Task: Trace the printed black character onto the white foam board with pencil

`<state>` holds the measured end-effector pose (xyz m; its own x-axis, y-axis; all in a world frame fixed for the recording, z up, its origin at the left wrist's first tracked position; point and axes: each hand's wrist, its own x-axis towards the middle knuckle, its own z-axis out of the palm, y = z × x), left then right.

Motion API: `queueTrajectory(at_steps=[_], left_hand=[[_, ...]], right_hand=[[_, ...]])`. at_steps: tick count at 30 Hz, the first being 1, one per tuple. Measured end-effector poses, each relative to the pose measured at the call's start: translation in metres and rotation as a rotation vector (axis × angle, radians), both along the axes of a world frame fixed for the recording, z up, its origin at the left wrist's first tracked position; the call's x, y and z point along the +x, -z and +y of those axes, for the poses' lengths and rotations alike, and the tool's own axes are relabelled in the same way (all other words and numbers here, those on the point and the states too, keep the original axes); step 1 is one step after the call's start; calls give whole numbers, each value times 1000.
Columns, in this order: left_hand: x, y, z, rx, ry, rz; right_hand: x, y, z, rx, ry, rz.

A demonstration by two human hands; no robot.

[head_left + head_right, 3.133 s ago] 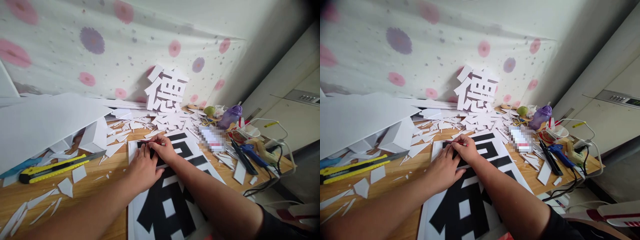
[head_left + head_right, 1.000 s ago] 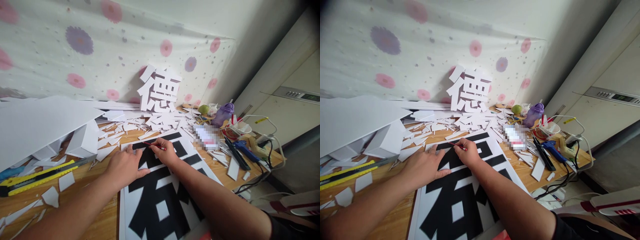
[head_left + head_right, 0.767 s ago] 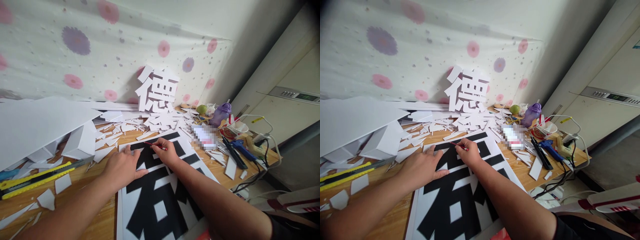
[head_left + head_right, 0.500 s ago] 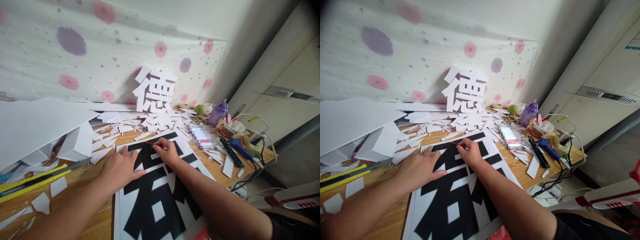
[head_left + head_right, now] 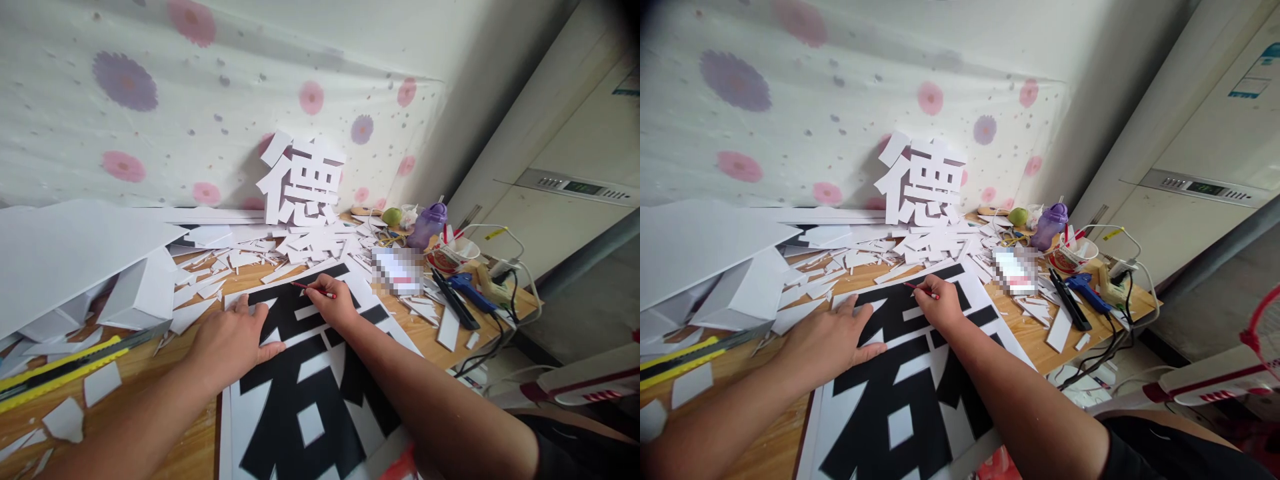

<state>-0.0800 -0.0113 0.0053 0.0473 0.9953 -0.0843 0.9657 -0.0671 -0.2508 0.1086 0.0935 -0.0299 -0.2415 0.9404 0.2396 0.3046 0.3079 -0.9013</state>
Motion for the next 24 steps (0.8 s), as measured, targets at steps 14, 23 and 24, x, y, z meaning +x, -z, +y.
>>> queueTrajectory(at_steps=[14,23,24], left_hand=[[4,-7,0,-43,-17,45],[4,-9,-1,-65,-23,54],[4,-8,-1,-66,-24,54]], right_hand=[[19,6,9,32,93,2],[33,4,12,59,160,-2],[34,3,12,61,166,-3]])
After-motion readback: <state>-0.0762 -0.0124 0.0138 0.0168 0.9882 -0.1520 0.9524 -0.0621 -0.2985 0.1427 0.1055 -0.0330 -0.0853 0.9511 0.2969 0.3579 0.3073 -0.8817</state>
